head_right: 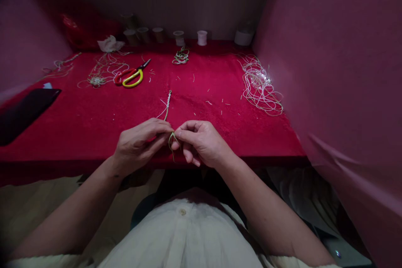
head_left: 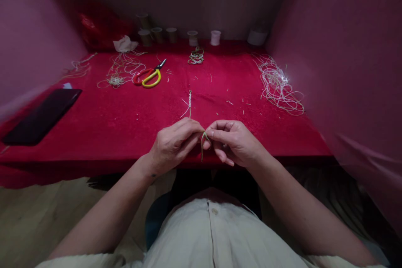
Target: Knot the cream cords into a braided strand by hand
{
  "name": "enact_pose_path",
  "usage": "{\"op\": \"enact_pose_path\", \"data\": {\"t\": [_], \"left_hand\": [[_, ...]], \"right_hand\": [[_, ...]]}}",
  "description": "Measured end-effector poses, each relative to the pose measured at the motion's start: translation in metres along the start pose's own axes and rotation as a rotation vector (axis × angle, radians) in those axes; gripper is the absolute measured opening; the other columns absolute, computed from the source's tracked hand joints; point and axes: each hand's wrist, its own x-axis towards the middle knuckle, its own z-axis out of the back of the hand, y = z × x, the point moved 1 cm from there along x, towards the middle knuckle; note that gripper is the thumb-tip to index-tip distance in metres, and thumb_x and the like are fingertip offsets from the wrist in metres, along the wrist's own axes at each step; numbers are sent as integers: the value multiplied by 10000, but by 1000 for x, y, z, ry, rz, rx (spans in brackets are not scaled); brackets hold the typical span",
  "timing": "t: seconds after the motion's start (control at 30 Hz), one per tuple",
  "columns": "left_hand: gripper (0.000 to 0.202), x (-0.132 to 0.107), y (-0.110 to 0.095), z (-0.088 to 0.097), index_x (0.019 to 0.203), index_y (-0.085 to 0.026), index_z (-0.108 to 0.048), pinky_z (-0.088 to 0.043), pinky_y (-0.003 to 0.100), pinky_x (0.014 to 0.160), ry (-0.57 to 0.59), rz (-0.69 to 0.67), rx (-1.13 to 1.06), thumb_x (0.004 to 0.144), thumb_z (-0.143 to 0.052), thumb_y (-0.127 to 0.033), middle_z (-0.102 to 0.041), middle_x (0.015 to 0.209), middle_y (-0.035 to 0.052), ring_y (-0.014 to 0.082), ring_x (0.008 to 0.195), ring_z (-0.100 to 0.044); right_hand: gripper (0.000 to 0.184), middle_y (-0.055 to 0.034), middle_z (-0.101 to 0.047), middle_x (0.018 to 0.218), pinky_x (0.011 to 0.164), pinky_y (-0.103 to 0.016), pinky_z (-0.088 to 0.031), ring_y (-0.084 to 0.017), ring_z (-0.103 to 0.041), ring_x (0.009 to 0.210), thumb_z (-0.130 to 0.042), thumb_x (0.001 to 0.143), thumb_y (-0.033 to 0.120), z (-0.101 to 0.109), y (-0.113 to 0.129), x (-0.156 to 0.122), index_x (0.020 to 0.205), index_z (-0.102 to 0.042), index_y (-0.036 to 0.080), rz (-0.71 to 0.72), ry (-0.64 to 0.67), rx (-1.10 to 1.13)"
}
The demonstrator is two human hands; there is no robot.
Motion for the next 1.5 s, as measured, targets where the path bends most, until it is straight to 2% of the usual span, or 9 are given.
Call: {"op": "enact_pose_path", "data": {"t": [0.17, 0.37, 0.6, 0.73, 0.83, 1.03, 1.23, 1.43, 1.5], "left_hand": [[113, -1, 0, -2, 927, -123, -590, -500, 211, 750, -12, -12, 76, 855, -536, -56, -649, 832, 55, 108, 808, -614], [105, -1, 1, -4, 918, -107, -587, -496, 201, 745, -16, -23, 96, 841, -552, -45, -643, 831, 62, 110, 805, -609], [100, -1, 0, -2, 897, -118, -587, -489, 206, 742, -2, 41, 15, 850, -536, -46, -641, 808, 48, 99, 778, -600], [89, -1, 1, -2, 896, -121, -592, -490, 212, 735, 3, 64, 11, 854, -536, -67, -642, 809, 46, 102, 776, -602], [87, -1, 1, -1, 898, -123, -590, -492, 206, 725, -3, 46, 12, 849, -542, -69, -643, 807, 46, 104, 770, -610], [104, -1, 0, -2, 910, -137, -581, -500, 218, 721, 1, 30, 29, 851, -534, -65, -645, 809, 44, 109, 767, -610], [89, -1, -1, -3, 904, -124, -584, -506, 209, 729, -7, 9, 79, 845, -544, -70, -650, 815, 53, 115, 782, -621], [102, -4, 0, -6, 926, -126, -584, -510, 186, 747, -33, -67, 173, 841, -558, -74, -661, 848, 58, 113, 825, -631], [107, -6, 1, -7, 927, -121, -589, -510, 186, 758, -50, -77, 205, 836, -564, -70, -668, 855, 65, 120, 842, -638]], "right_hand": [[181, 19, -640, 649, 227, -143, -285, -44, -445, 306, -656, 765, 307, -7, -2, -2, 764, -561, 152, 122, -181, -106], [109, 48, -566, 560, 313, -143, -318, -33, -439, 357, -648, 745, 223, -13, -5, -4, 737, -565, 153, 260, -306, -345], [117, 13, -563, 589, 414, -175, -358, -53, -460, 451, -554, 796, 200, -12, -8, -6, 695, -576, 145, 298, -307, -544], [37, -8, -602, 700, 498, -196, -411, -83, -525, 562, -560, 806, 190, -11, -9, -9, 781, -574, 166, 446, -388, -629], [37, -30, -613, 765, 562, -221, -438, -104, -551, 631, -557, 811, 168, -12, -9, -10, 819, -594, 170, 571, -396, -791], [135, -17, -575, 662, 578, -235, -427, -112, -528, 599, -498, 810, 103, -16, -8, -9, 736, -583, 177, 794, -450, -1108], [144, -19, -560, 643, 560, -234, -403, -109, -505, 577, -485, 797, 84, -20, -6, -12, 718, -576, 164, 812, -456, -1161], [109, -4, -542, 604, 523, -232, -372, -102, -469, 533, -500, 746, 104, -22, -5, -15, 671, -544, 171, 657, -451, -1153], [101, 6, -522, 586, 508, -226, -360, -96, -453, 523, -506, 721, 100, -23, -5, -17, 656, -532, 173, 569, -406, -1088]]}}
